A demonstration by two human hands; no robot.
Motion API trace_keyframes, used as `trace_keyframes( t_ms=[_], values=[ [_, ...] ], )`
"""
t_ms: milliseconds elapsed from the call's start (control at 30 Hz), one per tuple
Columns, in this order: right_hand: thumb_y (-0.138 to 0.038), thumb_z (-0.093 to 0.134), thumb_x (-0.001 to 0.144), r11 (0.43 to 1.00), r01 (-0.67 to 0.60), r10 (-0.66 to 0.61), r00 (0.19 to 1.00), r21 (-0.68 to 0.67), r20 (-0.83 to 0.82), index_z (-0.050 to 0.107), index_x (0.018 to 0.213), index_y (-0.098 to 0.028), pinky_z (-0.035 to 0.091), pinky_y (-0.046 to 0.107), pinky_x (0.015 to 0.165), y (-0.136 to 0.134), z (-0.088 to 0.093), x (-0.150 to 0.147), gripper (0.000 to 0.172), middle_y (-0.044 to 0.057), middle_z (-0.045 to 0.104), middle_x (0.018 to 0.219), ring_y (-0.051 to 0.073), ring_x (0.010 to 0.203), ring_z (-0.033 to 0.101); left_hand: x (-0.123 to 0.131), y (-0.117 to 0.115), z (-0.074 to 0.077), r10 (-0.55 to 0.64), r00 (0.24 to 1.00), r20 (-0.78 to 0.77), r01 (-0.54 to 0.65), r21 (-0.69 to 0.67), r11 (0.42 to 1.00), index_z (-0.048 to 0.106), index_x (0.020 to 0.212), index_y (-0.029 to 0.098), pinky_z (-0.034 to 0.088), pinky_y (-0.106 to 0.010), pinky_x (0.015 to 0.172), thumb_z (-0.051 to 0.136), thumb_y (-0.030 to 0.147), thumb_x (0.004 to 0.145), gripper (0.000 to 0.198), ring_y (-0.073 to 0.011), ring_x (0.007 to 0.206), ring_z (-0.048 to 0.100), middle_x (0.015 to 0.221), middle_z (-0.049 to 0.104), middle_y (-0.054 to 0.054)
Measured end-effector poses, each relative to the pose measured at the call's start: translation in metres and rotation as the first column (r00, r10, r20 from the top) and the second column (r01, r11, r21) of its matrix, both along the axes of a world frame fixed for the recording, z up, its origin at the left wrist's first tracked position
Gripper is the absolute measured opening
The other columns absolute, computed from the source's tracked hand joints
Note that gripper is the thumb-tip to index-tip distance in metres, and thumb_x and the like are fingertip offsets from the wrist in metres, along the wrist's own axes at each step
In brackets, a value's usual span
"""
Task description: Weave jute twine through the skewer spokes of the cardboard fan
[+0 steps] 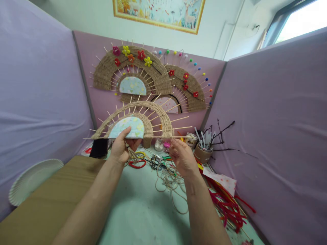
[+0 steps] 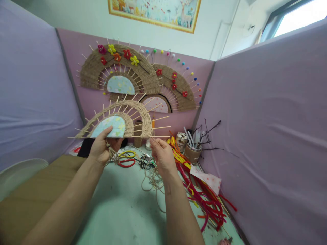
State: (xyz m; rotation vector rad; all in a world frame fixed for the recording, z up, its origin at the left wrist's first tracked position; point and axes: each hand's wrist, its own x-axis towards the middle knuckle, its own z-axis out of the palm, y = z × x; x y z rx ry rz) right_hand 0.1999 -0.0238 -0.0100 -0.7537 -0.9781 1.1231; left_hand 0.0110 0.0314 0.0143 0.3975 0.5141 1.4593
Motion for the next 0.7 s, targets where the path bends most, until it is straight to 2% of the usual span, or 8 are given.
trace_keyframes(
  t_ms=[133,267,333,433,533,600,700],
  values=[
    [-0.050,0.081,0.061,1.000,-0.012,0.012,1.000,0.015,0.017,0.050,0.061,-0.020,0.014,0.024,0.046,-0.001,0.001,0.004,0.043,-0.010,0.031,0.051,0.007,0.047,0.020,-0.002,-0.001,0.002,0.009,1.000,0.010,-0.009,-0.003,1.000,0.066,0.107,0.015,0.063,-0.023,0.060,0.057,0.009,0.090,0.019,-0.0140,0.058,0.072,0.074,0.076,-0.003],
    [-0.044,0.082,0.062,0.996,-0.078,0.076,0.996,0.041,0.045,0.053,0.061,-0.019,0.017,0.022,0.047,-0.002,0.001,0.014,0.038,-0.009,0.033,0.052,0.007,0.049,0.024,-0.009,-0.001,0.005,0.004,1.000,0.001,-0.004,-0.015,1.000,0.065,0.102,0.013,0.062,-0.023,0.053,0.055,0.009,0.091,0.016,-0.0154,0.054,0.071,0.071,0.075,-0.004],
    [-0.042,0.081,0.064,0.997,-0.047,0.043,0.997,0.056,0.059,0.054,0.061,-0.019,0.021,0.022,0.047,-0.001,-0.001,0.020,0.036,-0.008,0.037,0.052,0.007,0.048,0.028,-0.011,-0.001,0.006,0.000,1.000,-0.007,0.000,-0.012,1.000,0.065,0.100,0.014,0.061,-0.023,0.052,0.055,0.008,0.090,0.015,-0.0158,0.053,0.071,0.070,0.075,-0.004],
    [-0.044,0.079,0.068,0.983,0.143,-0.157,0.980,0.115,0.126,0.060,0.065,-0.019,0.032,0.022,0.048,0.002,-0.004,0.027,0.031,-0.005,0.049,0.056,0.009,0.051,0.040,-0.012,-0.001,0.004,0.002,1.000,-0.031,-0.002,0.001,1.000,0.064,0.096,0.015,0.061,-0.024,0.052,0.056,0.006,0.088,0.015,-0.0161,0.053,0.071,0.069,0.075,-0.004],
    [-0.045,0.076,0.071,0.908,0.351,-0.397,0.895,0.228,0.205,0.066,0.070,-0.018,0.042,0.026,0.054,0.003,-0.006,0.028,0.029,-0.001,0.060,0.063,0.013,0.058,0.052,-0.011,-0.001,0.000,-0.022,0.994,-0.104,0.023,0.003,1.000,0.064,0.096,0.015,0.061,-0.023,0.052,0.059,0.004,0.084,0.017,-0.0170,0.052,0.071,0.068,0.075,-0.005],
    [-0.044,0.075,0.072,0.843,0.449,-0.518,0.825,0.296,0.226,0.067,0.070,-0.018,0.043,0.027,0.056,0.002,-0.005,0.028,0.027,-0.001,0.062,0.064,0.014,0.059,0.054,-0.011,-0.001,-0.002,-0.042,0.987,-0.158,0.041,-0.009,0.999,0.065,0.097,0.014,0.062,-0.023,0.054,0.061,0.004,0.082,0.019,-0.0178,0.053,0.071,0.068,0.075,-0.005],
    [-0.043,0.073,0.076,0.786,0.516,-0.605,0.756,0.341,0.250,0.066,0.070,-0.018,0.041,0.025,0.053,-0.001,-0.004,0.027,0.026,-0.002,0.058,0.060,0.013,0.056,0.051,-0.012,-0.002,-0.003,-0.051,0.977,-0.207,0.048,-0.017,0.999,0.066,0.101,0.013,0.062,-0.023,0.058,0.064,0.004,0.079,0.024,-0.0183,0.055,0.072,0.069,0.074,-0.006]
  ],
)
